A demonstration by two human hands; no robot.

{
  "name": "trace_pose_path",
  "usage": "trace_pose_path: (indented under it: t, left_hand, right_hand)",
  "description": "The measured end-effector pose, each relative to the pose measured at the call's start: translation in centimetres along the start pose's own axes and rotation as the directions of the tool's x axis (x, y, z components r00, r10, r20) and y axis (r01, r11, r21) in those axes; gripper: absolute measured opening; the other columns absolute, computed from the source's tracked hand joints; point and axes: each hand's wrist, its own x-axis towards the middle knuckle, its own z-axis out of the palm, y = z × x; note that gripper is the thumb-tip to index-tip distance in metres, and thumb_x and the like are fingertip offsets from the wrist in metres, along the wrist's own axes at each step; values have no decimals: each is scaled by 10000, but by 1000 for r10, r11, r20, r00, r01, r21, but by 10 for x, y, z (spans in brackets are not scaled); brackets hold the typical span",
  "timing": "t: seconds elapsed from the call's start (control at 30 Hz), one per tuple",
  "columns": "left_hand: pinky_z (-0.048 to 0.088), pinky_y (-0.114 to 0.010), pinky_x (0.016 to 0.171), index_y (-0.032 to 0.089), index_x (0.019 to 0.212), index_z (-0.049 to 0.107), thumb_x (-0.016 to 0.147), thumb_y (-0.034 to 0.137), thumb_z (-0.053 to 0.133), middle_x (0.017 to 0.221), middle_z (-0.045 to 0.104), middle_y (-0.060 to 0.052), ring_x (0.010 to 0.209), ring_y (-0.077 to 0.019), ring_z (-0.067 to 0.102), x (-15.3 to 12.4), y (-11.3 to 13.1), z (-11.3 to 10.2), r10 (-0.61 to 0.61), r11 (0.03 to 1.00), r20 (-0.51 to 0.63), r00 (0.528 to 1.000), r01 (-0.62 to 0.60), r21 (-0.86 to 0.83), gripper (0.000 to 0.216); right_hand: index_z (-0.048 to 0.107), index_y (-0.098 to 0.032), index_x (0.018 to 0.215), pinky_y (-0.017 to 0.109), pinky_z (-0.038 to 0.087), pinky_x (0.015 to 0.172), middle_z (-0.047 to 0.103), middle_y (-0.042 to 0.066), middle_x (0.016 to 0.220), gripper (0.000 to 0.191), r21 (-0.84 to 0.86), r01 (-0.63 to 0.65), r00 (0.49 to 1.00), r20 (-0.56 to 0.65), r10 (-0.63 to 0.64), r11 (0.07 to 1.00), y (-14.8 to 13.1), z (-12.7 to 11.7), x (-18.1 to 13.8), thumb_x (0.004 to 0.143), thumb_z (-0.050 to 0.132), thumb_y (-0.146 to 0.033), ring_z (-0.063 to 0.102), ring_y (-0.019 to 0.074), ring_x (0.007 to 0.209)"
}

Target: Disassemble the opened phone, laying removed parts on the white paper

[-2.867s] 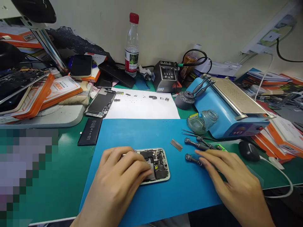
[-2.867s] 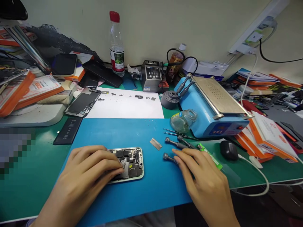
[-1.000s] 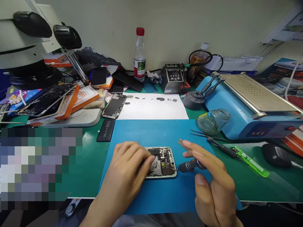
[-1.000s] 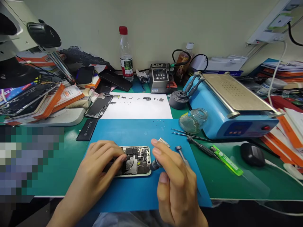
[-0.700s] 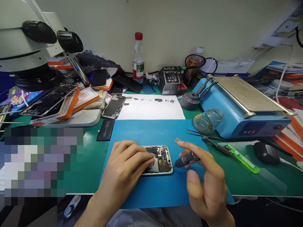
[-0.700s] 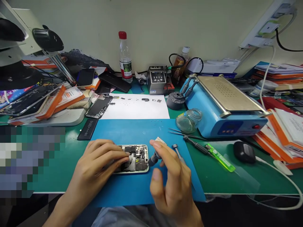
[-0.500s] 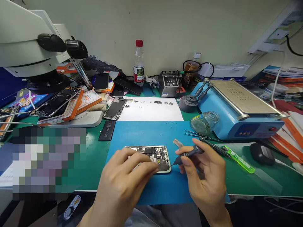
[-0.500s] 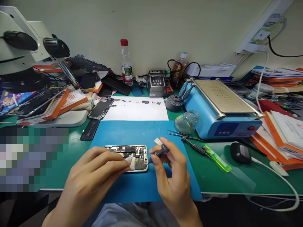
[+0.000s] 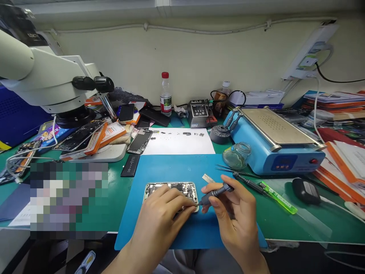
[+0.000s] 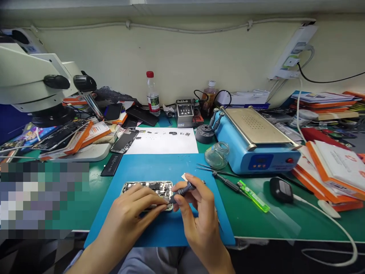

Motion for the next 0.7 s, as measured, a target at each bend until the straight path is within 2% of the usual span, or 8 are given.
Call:
trace_pose_path:
  t: [0.17,0.23,0.33,0.4,0.5,0.57,0.63,0.7]
  left_hand:
    - [507,-333,774,236,984,745,1071,174,721,954,801,21,874,-203,695,4,2,1,-15,1000,70,997,14,2,110]
    - [502,-331,789,234,978,732,1075,171,717,968,801,24,881,-199,689,8,1,-4,-22,1000,108,994,21,11,117]
    - [501,-326,792,229,972,722,1093,185,689,975,795,15,890,-201,679,15,-8,-21,-54,997,125,991,47,56,134]
    - [506,-323,795,230,982,729,1110,207,657,977,792,6,901,-204,678,24,-19,-38,-91,992,116,989,79,99,148]
    - [518,-323,806,246,1015,762,1106,266,655,1005,806,-4,909,-211,698,51,-37,-61,-186,970,107,977,165,179,142]
    - [523,-324,804,238,1013,776,1107,313,651,1026,823,-24,939,-228,722,78,-50,-68,-211,961,103,972,187,203,174]
    - [535,-324,805,232,1017,790,1113,360,638,1072,838,-35,948,-234,746,110,-62,-65,-223,956,122,967,193,220,221]
    - [565,-338,873,209,1014,790,1113,361,639,1100,838,-48,1004,-242,760,143,-72,-54,-230,951,158,960,187,246,235]
  right_hand:
    - [507,-312,1529,296,689,620,780,44,1094,470,44,-10,999,-49,12,999,-1,1,1,1099,621,-158,745,131,664]
    - [522,-305,1488,296,679,608,780,31,1067,422,56,-31,992,-124,38,998,-3,1,3,1100,625,-174,736,128,640]
    - [534,-312,1456,291,648,565,776,13,1033,388,75,-79,949,-300,99,994,-7,0,6,1098,650,-220,705,123,594]
    - [529,-318,1465,301,641,558,776,15,1030,397,90,-119,925,-353,143,989,-7,-1,9,1098,659,-245,699,131,592]
    - [539,-308,1466,306,648,556,782,24,1032,393,106,-122,933,-327,151,987,-2,1,10,1096,663,-260,706,137,594]
    - [549,-298,1465,292,649,549,788,24,1027,390,109,-98,943,-309,127,989,1,2,10,1095,666,-259,707,131,581]
    - [549,-291,1463,284,652,553,794,24,1029,382,110,-105,944,-301,133,988,2,2,10,1099,663,-264,717,130,590]
    - [545,-289,1457,284,658,563,797,22,1032,373,108,-143,940,-297,169,984,1,2,11,1104,662,-285,731,134,611]
